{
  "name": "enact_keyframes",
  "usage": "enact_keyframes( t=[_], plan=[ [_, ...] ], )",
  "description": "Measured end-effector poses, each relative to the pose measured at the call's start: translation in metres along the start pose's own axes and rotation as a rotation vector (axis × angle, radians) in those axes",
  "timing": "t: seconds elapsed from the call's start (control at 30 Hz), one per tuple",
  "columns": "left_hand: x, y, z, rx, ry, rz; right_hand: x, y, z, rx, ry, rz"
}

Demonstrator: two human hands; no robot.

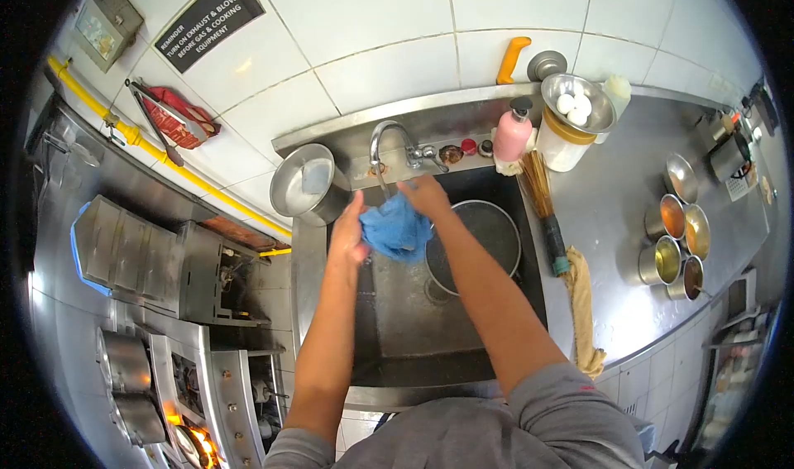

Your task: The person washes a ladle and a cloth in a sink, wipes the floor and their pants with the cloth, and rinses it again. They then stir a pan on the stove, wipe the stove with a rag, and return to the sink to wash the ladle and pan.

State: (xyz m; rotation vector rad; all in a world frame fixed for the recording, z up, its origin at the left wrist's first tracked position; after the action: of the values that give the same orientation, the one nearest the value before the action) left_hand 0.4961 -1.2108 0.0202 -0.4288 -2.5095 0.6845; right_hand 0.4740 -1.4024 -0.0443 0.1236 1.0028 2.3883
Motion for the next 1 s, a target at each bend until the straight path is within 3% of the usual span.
enact_keyframes(
  t=[0.07, 0.13, 0.17, 0.2, 0.27, 0.3, 0.33, 0.37, 0.4, 0.47, 0.53, 0.6, 0.67, 0.7, 0.73, 0.8, 0.83, 0.9, 0.93, 1.0],
  plan=[
    [-0.003, 0.028, -0.004, -0.034, -0.027, 0.020, -0.013, 0.010, 0.003, -0.012, -0.035, 0.109],
    [-0.036, 0.075, 0.022, -0.309, -0.127, 0.020, -0.010, 0.022, 0.028, -0.315, -0.142, 0.224],
    [-0.030, 0.071, 0.021, -0.581, -0.101, -0.021, -0.005, 0.026, 0.043, -0.313, -0.138, 0.227],
    [-0.026, 0.063, 0.021, -0.574, -0.107, -0.026, 0.001, 0.028, 0.062, -0.473, -0.084, 0.322],
    [-0.023, 0.046, 0.031, -0.030, 0.402, -0.141, 0.018, 0.039, 0.092, -0.627, -0.017, 0.435],
    [-0.017, 0.036, 0.024, -0.014, 0.392, -0.150, 0.028, 0.043, 0.102, -0.517, 0.046, 0.511],
    [-0.012, 0.023, 0.017, 0.115, 0.386, 0.003, 0.037, 0.043, 0.108, -0.403, 0.109, 0.585],
    [-0.010, 0.014, 0.012, 0.244, 0.375, 0.157, 0.042, 0.028, 0.097, -0.469, 0.132, 0.611],
    [-0.031, 0.026, 0.023, 0.263, 0.365, 0.148, 0.052, 0.021, 0.092, -0.458, 0.139, 0.631],
    [-0.086, 0.055, 0.056, 0.294, 0.301, 0.338, 0.065, 0.018, 0.086, -0.797, 0.082, 0.565],
    [-0.066, 0.031, 0.057, 0.365, 0.187, 0.325, 0.062, 0.030, 0.082, -0.914, 0.054, 0.505],
    [-0.067, 0.022, 0.061, 0.288, 0.137, -0.060, 0.056, 0.035, 0.066, -1.030, 0.019, 0.434],
    [-0.050, 0.002, 0.053, 0.278, 0.161, -0.024, 0.038, 0.018, 0.025, -1.095, -0.173, 0.019],
    [-0.040, -0.007, 0.049, 0.260, 0.187, 0.003, 0.037, 0.006, 0.005, -1.037, -0.214, -0.032],
    [-0.038, -0.011, 0.049, 0.260, 0.186, 0.005, 0.042, -0.001, 0.004, -1.037, -0.213, -0.033],
    [-0.033, -0.020, 0.049, 0.472, 0.296, 0.188, 0.052, -0.014, 0.018, -1.456, -0.324, -0.065],
    [-0.030, -0.023, 0.049, 0.472, 0.294, 0.176, 0.060, -0.014, 0.025, -1.675, -0.444, 0.230],
    [-0.016, -0.033, 0.033, 0.388, 0.350, 0.271, 0.056, -0.017, 0.013, -1.685, -0.433, 0.303],
    [-0.020, -0.027, 0.033, 0.309, 0.250, 0.238, 0.048, -0.025, 0.012, -1.695, -0.410, 0.381],
    [-0.038, -0.014, 0.039, 0.201, 0.113, 0.106, 0.039, -0.014, 0.036, -1.354, -0.400, 0.193]
  ],
)
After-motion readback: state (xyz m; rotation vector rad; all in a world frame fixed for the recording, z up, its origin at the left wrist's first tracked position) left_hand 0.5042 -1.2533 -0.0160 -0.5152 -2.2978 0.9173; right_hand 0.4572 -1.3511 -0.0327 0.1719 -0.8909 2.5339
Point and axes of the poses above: each hand's wrist, its own x-axis away from the middle knuckle, its own y-axis out of the back of the hand, z = x × y, the point moved 2 cm from there along -x, towards the middle knuckle, and after that the axes turned 10 degrees about x, right-handed, at the moved point
